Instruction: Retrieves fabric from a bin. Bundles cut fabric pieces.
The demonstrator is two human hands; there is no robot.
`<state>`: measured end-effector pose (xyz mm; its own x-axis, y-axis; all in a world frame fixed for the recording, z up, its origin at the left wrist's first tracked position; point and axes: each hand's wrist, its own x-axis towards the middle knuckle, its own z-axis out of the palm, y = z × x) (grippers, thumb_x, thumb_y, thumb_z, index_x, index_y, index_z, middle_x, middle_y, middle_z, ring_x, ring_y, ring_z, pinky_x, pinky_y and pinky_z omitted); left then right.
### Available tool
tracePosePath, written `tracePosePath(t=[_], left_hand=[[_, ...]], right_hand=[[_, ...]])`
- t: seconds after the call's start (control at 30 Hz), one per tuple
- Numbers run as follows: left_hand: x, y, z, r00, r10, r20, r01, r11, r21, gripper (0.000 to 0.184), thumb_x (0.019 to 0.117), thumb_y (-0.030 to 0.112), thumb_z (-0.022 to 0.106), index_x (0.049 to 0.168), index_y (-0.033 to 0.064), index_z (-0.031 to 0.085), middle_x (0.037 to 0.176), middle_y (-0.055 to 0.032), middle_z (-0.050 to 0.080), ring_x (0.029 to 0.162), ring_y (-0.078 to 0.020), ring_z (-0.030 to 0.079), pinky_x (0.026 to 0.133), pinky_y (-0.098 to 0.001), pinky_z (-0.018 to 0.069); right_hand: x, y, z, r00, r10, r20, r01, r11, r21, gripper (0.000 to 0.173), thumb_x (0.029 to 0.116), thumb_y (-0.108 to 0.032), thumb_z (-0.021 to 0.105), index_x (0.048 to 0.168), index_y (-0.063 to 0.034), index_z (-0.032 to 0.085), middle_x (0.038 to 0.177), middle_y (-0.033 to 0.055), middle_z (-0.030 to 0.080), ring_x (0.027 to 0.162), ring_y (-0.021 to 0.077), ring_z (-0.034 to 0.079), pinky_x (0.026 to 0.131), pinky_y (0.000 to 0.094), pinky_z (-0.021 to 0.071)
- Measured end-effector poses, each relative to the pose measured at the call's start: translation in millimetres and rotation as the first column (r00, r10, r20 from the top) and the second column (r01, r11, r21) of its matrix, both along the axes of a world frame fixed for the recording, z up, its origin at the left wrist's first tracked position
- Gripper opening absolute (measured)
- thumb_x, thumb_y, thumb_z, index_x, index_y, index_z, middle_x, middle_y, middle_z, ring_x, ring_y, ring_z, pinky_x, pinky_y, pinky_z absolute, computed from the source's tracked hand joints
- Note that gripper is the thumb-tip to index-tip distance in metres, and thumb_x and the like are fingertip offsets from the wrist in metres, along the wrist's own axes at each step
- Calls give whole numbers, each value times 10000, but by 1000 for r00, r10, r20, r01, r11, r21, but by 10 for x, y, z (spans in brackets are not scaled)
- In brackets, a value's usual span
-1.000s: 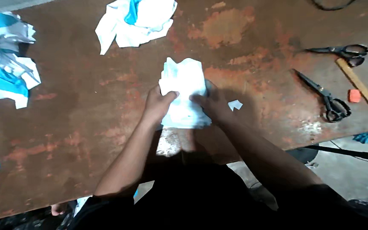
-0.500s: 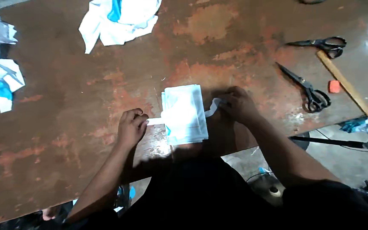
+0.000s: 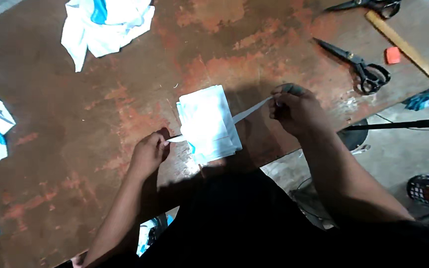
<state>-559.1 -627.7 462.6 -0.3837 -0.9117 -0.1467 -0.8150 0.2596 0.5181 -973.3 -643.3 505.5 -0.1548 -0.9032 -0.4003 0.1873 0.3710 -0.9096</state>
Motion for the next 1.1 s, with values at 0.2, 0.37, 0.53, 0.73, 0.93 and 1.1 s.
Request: tracePosePath(t=[0.2,0.37,0.53,0.73,0.93,1.1], left_hand=[[-467,-73,592,959,-251,-131,215,947,-237,163,1000,149,615,1033,35,727,926,-101,735,866,-235,715,828,-455,592],[-954,-394,612,867,-380,-322,327,922,-207,173,995,162,600,1049,47,717,839,-67,701,750,-162,660,729,-376,566],[-1204,-822,557,919,-270,-286,344,906,247,301,1019,310,620,899,52,717,750,-50,642,697,-156,609,693,-424,522],[-1317,-943,475,875,-417,-247,484,726,489,231,987,120,655,776,32,685,677,-51,617,593,-130,557,581,-342,475],[-940,-611,123,613,234,-755,447,685,576,146,1010,88,512,1009,97,658,939,10,727,753,-77,711,631,-261,623],[-899,-380,-72,328,444,-834,417,724,550,177,1006,79,515,1038,105,686,934,-13,739,856,-142,729,761,-344,633]], right_hand=[[848,208,-61,926,371,-68,-377,897,-231,540,958,58,487,1488,-45,494,1406,102,612,1025,171,716,822,357,631],[1458,402,-262,874,366,-319,-452,854,-258,137,989,-83,606,973,6,710,806,31,736,685,56,685,682,271,597],[1369,489,-339,868,203,-453,-418,792,-445,123,935,-33,658,1002,31,739,874,79,755,759,89,707,739,286,602],[1358,630,-423,795,139,-590,-523,652,-550,201,882,-3,658,1038,-10,784,1046,143,719,994,208,696,880,348,591],[1145,596,-415,846,42,-531,-414,678,-607,220,925,19,586,1071,41,749,1026,146,735,968,163,703,900,299,581],[1066,614,-445,937,85,-339,-251,839,-482,186,984,3,583,1131,51,687,974,71,726,806,65,684,746,262,611]])
